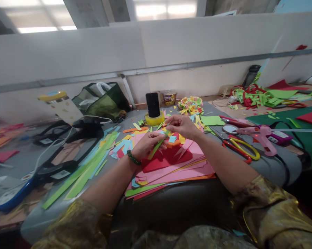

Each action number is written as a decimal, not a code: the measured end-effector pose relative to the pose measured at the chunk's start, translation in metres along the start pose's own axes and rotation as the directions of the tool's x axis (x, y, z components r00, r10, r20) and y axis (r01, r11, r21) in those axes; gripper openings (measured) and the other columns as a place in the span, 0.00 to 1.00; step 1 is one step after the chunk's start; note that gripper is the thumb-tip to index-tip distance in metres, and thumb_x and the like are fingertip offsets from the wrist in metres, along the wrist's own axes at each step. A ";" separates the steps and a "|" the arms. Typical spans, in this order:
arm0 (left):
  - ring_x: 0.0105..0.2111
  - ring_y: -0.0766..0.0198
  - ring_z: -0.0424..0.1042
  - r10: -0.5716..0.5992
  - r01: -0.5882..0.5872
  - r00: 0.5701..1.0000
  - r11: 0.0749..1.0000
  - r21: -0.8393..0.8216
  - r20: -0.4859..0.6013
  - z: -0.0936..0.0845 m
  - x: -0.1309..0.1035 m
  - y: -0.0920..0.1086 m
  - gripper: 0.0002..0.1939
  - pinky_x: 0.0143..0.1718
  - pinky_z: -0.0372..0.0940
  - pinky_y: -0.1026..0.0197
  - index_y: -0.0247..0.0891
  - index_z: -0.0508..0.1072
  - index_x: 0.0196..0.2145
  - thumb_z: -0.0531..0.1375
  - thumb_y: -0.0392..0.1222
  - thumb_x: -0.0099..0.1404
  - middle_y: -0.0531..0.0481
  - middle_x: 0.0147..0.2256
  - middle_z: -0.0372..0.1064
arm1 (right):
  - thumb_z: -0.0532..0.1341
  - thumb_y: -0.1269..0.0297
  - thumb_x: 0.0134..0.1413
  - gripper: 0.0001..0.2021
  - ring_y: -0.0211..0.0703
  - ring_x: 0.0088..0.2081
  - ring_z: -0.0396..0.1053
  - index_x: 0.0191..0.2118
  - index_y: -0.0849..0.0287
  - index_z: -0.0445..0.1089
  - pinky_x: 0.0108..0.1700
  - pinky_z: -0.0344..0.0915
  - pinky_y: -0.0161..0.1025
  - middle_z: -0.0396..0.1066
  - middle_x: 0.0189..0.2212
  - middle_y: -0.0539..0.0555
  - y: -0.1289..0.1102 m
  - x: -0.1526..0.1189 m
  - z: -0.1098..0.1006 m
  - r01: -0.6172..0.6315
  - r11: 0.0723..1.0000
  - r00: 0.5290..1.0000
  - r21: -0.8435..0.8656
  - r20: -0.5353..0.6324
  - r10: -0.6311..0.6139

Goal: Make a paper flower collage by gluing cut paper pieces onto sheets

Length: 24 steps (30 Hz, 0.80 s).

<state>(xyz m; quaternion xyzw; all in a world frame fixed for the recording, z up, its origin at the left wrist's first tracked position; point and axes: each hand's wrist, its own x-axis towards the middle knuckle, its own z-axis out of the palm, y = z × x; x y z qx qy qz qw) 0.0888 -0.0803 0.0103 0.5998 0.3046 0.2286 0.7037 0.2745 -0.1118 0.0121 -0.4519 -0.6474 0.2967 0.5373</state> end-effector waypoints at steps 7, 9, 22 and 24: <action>0.21 0.71 0.72 -0.038 0.038 0.999 0.999 0.003 -0.019 -0.001 -0.001 0.001 0.13 0.26 0.67 0.70 0.32 0.77 0.25 0.72 0.45 0.55 0.50 0.22 0.74 | 0.70 0.60 0.39 0.13 0.37 0.24 0.72 0.33 0.58 0.72 0.29 0.71 0.36 0.74 0.21 0.47 -0.006 0.000 -0.007 -0.017 1.000 1.000 0.015 -0.018 0.017; 0.21 0.71 0.71 -0.052 0.052 0.998 0.999 0.010 -0.035 -0.002 0.000 0.001 0.12 0.25 0.67 0.70 0.32 0.78 0.26 0.71 0.44 0.56 0.51 0.22 0.74 | 0.70 0.60 0.39 0.13 0.37 0.24 0.72 0.33 0.58 0.72 0.29 0.71 0.36 0.74 0.21 0.47 -0.007 0.001 -0.009 -0.020 1.000 0.999 0.008 -0.038 0.021; 0.20 0.69 0.72 -0.113 0.112 0.990 0.994 -0.011 -0.083 0.000 -0.002 0.008 0.09 0.24 0.69 0.68 0.31 0.78 0.24 0.72 0.40 0.53 0.50 0.21 0.74 | 0.72 0.58 0.35 0.17 0.37 0.23 0.71 0.32 0.59 0.72 0.30 0.73 0.38 0.71 0.19 0.45 -0.010 0.004 -0.025 -0.020 0.997 0.991 0.069 -0.132 0.029; 0.20 0.70 0.71 -0.108 0.108 0.991 0.994 -0.002 -0.075 -0.001 -0.003 0.009 0.10 0.24 0.69 0.68 0.32 0.78 0.25 0.73 0.40 0.53 0.52 0.20 0.73 | 0.72 0.57 0.35 0.17 0.36 0.23 0.71 0.32 0.59 0.72 0.29 0.73 0.38 0.71 0.19 0.45 -0.010 0.005 -0.030 -0.002 0.999 0.987 0.052 -0.159 0.010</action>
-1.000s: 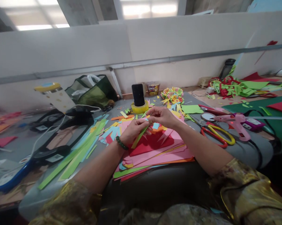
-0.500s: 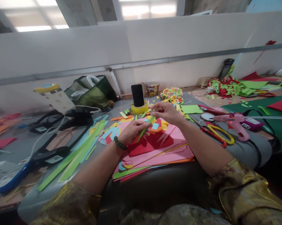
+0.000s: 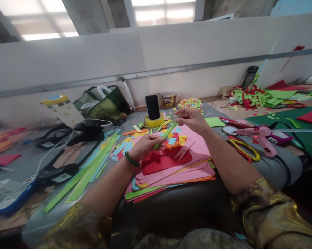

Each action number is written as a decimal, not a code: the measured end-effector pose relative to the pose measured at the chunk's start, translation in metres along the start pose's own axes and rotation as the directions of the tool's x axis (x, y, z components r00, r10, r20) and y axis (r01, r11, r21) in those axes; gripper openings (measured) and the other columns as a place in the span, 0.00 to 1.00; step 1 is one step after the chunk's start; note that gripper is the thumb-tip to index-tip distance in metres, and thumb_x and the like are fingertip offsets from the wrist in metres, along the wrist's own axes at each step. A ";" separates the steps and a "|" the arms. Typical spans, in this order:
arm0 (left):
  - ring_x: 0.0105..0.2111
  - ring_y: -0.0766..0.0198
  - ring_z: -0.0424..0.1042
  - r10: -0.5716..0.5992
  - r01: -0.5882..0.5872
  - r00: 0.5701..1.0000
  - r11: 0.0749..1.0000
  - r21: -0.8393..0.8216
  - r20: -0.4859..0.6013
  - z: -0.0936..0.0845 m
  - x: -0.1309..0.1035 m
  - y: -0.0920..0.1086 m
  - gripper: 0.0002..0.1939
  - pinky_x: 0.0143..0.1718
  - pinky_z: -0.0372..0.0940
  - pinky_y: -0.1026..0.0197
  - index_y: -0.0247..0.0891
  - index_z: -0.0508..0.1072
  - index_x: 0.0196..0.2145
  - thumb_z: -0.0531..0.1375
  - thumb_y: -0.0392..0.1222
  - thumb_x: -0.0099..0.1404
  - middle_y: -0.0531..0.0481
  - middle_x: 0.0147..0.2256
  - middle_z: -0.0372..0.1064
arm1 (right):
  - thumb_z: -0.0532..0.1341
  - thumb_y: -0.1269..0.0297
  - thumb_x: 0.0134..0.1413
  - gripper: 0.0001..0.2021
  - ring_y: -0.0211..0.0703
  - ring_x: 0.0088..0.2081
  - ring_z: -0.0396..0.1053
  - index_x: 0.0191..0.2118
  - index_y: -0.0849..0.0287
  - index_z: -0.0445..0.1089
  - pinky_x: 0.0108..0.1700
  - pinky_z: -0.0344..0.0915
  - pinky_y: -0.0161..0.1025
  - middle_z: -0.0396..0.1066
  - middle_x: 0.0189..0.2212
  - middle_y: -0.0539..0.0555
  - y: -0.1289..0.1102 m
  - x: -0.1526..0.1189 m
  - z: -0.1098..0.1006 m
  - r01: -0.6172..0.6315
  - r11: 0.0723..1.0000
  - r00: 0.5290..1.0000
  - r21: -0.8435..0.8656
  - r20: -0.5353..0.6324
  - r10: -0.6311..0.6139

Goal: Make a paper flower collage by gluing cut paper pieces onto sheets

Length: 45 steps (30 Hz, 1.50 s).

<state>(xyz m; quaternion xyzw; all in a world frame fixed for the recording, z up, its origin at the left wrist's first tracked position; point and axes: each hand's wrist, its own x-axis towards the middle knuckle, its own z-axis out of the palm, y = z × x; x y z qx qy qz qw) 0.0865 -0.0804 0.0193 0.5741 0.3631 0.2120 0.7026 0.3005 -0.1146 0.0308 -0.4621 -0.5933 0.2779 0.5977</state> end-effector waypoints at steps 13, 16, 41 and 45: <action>0.20 0.70 0.69 0.061 -0.066 0.997 0.991 0.117 0.049 -0.010 0.005 -0.006 0.17 0.27 0.71 0.65 0.31 0.75 0.24 0.68 0.49 0.60 0.49 0.23 0.72 | 0.73 0.57 0.35 0.17 0.36 0.23 0.70 0.32 0.59 0.72 0.28 0.72 0.38 0.71 0.19 0.46 0.006 0.005 -0.009 -0.011 1.000 1.000 -0.023 -0.022 0.010; 0.21 0.68 0.70 0.045 -0.050 0.998 0.992 0.112 0.047 -0.011 0.005 -0.005 0.15 0.27 0.71 0.64 0.31 0.76 0.25 0.69 0.47 0.59 0.50 0.21 0.71 | 0.72 0.58 0.34 0.17 0.36 0.23 0.70 0.32 0.60 0.72 0.28 0.73 0.38 0.71 0.19 0.46 0.005 0.004 -0.009 -0.025 1.000 0.999 -0.013 -0.029 0.025; 0.17 0.74 0.65 0.073 -0.070 0.997 0.992 0.104 -0.021 -0.014 0.003 0.002 0.08 0.21 0.63 0.71 0.34 0.79 0.24 0.72 0.41 0.53 0.54 0.19 0.70 | 0.73 0.59 0.34 0.18 0.37 0.25 0.72 0.34 0.60 0.73 0.31 0.74 0.39 0.71 0.19 0.45 0.005 0.004 -0.008 -0.054 0.998 0.999 0.029 -0.006 0.054; 0.14 0.76 0.61 0.097 -0.098 0.995 0.988 0.120 0.010 -0.019 0.006 -0.001 0.09 0.17 0.58 0.72 0.34 0.79 0.27 0.71 0.43 0.55 0.56 0.17 0.67 | 0.73 0.59 0.35 0.17 0.38 0.25 0.72 0.33 0.60 0.72 0.31 0.74 0.38 0.70 0.19 0.46 0.006 0.004 -0.008 -0.062 0.998 0.998 0.026 -0.006 0.063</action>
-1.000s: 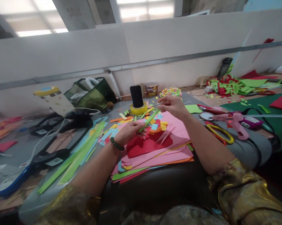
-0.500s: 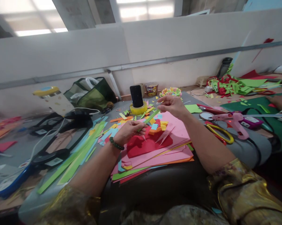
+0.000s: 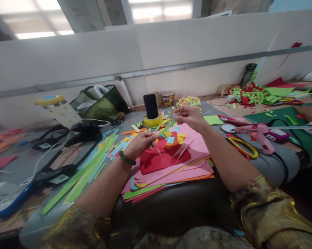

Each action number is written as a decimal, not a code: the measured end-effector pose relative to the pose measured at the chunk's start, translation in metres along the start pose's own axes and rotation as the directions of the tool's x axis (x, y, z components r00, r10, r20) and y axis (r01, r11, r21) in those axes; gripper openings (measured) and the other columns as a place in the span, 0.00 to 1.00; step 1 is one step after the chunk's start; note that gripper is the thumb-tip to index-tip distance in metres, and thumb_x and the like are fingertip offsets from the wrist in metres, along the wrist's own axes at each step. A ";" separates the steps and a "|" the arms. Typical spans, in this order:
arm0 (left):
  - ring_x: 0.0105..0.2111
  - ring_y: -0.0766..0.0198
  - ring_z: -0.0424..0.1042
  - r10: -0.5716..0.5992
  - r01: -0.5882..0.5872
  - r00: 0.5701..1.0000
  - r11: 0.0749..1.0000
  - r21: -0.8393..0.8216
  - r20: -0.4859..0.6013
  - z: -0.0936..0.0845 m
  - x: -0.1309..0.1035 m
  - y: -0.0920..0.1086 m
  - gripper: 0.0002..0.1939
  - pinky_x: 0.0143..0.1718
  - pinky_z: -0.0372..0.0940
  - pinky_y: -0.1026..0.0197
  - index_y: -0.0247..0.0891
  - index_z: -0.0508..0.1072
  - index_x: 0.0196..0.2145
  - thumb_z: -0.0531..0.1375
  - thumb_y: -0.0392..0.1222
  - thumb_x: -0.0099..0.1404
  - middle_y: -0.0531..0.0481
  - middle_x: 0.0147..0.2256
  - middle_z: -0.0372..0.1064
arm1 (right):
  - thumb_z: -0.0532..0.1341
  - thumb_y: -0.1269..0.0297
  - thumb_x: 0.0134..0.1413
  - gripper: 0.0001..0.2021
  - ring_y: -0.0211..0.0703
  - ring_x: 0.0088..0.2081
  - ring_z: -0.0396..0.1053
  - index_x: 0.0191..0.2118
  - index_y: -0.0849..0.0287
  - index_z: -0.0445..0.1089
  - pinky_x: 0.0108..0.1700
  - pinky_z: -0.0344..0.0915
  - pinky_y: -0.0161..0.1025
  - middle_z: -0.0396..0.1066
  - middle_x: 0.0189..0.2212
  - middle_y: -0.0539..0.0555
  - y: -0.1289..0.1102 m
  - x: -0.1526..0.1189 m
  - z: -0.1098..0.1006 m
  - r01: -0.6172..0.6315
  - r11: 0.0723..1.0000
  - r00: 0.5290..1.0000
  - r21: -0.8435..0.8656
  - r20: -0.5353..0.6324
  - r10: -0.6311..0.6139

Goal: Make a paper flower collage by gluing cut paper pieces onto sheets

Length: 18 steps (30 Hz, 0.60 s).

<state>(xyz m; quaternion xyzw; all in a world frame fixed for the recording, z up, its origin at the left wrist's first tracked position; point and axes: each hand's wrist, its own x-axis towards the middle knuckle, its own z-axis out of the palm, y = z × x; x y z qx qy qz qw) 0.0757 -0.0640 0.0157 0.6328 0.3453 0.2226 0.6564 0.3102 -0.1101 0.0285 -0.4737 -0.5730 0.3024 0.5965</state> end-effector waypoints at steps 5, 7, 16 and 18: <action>0.27 0.63 0.77 -0.060 0.079 0.968 0.994 -0.070 0.244 -0.001 -0.002 -0.004 0.17 0.30 0.71 0.64 0.32 0.76 0.30 0.72 0.49 0.55 0.46 0.26 0.77 | 0.73 0.60 0.33 0.17 0.36 0.23 0.71 0.32 0.60 0.72 0.29 0.73 0.36 0.70 0.18 0.45 0.000 -0.003 0.009 -0.012 1.000 0.999 0.027 0.041 0.011; 0.28 0.61 0.78 -0.067 0.104 0.948 0.989 -0.103 0.311 0.003 -0.002 -0.005 0.18 0.32 0.72 0.63 0.31 0.75 0.33 0.68 0.51 0.60 0.42 0.28 0.78 | 0.73 0.62 0.33 0.16 0.35 0.22 0.70 0.32 0.60 0.72 0.27 0.72 0.35 0.71 0.18 0.45 0.000 -0.005 0.016 -0.025 0.999 0.997 0.038 0.075 0.022; 0.21 0.70 0.72 -0.024 0.072 0.953 0.986 -0.150 0.300 0.011 0.002 -0.011 0.16 0.25 0.65 0.69 0.29 0.76 0.32 0.64 0.49 0.65 0.47 0.24 0.75 | 0.69 0.67 0.37 0.11 0.34 0.20 0.70 0.31 0.59 0.72 0.27 0.70 0.33 0.71 0.17 0.44 0.002 -0.013 0.036 -0.069 0.997 0.983 0.030 0.175 0.063; 0.20 0.70 0.71 -0.015 0.065 0.953 0.986 -0.156 0.303 0.010 0.002 -0.011 0.16 0.25 0.64 0.69 0.29 0.76 0.31 0.66 0.49 0.63 0.48 0.23 0.75 | 0.69 0.67 0.37 0.11 0.34 0.21 0.70 0.31 0.59 0.72 0.27 0.70 0.33 0.71 0.17 0.44 0.001 -0.014 0.035 -0.079 0.996 0.983 0.031 0.171 0.072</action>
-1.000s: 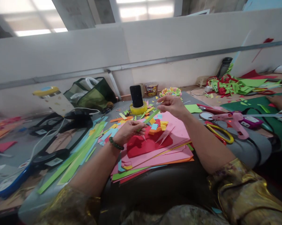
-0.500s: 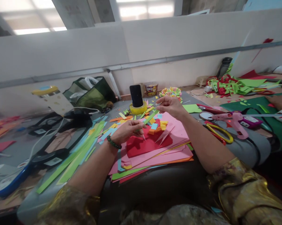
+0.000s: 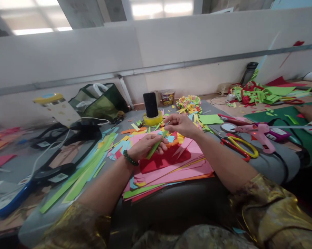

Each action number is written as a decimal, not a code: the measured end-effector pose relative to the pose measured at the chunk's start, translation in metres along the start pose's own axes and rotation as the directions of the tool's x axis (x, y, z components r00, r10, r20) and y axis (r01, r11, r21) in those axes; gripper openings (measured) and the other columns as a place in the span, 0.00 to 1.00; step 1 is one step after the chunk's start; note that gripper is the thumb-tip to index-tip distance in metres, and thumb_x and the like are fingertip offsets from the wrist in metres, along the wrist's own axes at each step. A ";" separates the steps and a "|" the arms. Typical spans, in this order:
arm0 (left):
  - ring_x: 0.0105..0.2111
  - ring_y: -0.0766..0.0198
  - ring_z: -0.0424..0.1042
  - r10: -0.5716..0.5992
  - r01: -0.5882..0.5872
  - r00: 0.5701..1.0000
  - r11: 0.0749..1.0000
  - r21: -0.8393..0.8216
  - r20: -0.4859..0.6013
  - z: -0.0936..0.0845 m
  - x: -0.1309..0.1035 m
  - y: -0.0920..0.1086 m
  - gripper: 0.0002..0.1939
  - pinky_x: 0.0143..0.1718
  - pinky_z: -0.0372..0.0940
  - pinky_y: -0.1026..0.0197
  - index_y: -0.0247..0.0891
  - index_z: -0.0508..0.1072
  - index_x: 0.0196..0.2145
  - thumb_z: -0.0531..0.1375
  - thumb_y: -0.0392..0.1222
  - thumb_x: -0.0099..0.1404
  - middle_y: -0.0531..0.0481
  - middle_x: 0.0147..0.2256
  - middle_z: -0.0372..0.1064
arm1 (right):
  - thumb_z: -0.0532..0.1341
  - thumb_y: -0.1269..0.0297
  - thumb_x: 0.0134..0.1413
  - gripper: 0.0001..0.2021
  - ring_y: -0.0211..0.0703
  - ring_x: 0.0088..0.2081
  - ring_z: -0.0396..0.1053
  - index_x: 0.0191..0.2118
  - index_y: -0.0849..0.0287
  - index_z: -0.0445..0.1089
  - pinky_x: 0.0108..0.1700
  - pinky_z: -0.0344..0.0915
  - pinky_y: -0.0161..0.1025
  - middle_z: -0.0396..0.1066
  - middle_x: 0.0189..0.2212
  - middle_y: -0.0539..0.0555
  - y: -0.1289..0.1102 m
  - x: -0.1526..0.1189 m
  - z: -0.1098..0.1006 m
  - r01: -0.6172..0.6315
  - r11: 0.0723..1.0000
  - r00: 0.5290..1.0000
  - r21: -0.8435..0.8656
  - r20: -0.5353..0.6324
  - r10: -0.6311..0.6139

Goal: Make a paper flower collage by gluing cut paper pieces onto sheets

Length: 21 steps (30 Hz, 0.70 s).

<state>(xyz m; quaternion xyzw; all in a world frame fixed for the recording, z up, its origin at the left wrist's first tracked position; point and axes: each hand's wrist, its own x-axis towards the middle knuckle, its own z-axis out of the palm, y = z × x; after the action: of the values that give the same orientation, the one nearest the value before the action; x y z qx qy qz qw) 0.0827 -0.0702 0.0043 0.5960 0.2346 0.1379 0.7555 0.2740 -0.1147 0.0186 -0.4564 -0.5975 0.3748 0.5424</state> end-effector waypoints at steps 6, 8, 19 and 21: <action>0.20 0.70 0.71 0.006 -0.006 0.999 1.000 0.012 -0.044 0.001 0.000 0.001 0.16 0.25 0.65 0.70 0.30 0.76 0.29 0.70 0.49 0.58 0.49 0.23 0.75 | 0.68 0.68 0.39 0.10 0.34 0.20 0.70 0.32 0.59 0.71 0.27 0.69 0.33 0.71 0.18 0.45 0.001 -0.001 -0.001 -0.016 1.000 1.000 -0.026 -0.012 0.016; 0.21 0.70 0.72 0.013 -0.012 0.998 0.999 0.034 -0.055 0.003 0.000 0.001 0.17 0.25 0.65 0.69 0.31 0.76 0.29 0.69 0.50 0.58 0.48 0.23 0.76 | 0.68 0.67 0.40 0.10 0.34 0.21 0.69 0.32 0.59 0.71 0.27 0.68 0.34 0.70 0.18 0.45 0.002 -0.001 -0.001 -0.006 0.999 1.000 -0.051 -0.009 0.005; 0.21 0.68 0.72 0.079 -0.074 0.997 0.984 0.161 -0.024 0.007 0.003 -0.004 0.24 0.26 0.67 0.67 0.31 0.76 0.27 0.70 0.59 0.53 0.47 0.24 0.75 | 0.67 0.66 0.39 0.11 0.38 0.28 0.71 0.34 0.61 0.73 0.32 0.67 0.36 0.71 0.22 0.46 0.004 -0.001 0.010 0.064 0.984 0.995 -0.168 0.092 -0.049; 0.21 0.68 0.72 0.096 -0.089 0.995 0.982 0.165 -0.032 0.008 0.004 -0.004 0.24 0.26 0.67 0.66 0.31 0.76 0.27 0.70 0.59 0.53 0.47 0.23 0.75 | 0.67 0.66 0.39 0.11 0.38 0.28 0.70 0.33 0.60 0.73 0.32 0.67 0.36 0.71 0.22 0.46 0.007 -0.001 0.011 0.072 0.986 0.996 -0.147 0.066 -0.063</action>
<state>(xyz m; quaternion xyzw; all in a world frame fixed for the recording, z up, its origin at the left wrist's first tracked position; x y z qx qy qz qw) 0.0897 -0.0760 0.0012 0.6631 0.2323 0.1651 0.6922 0.2643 -0.1125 0.0103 -0.4634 -0.6555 0.3241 0.5006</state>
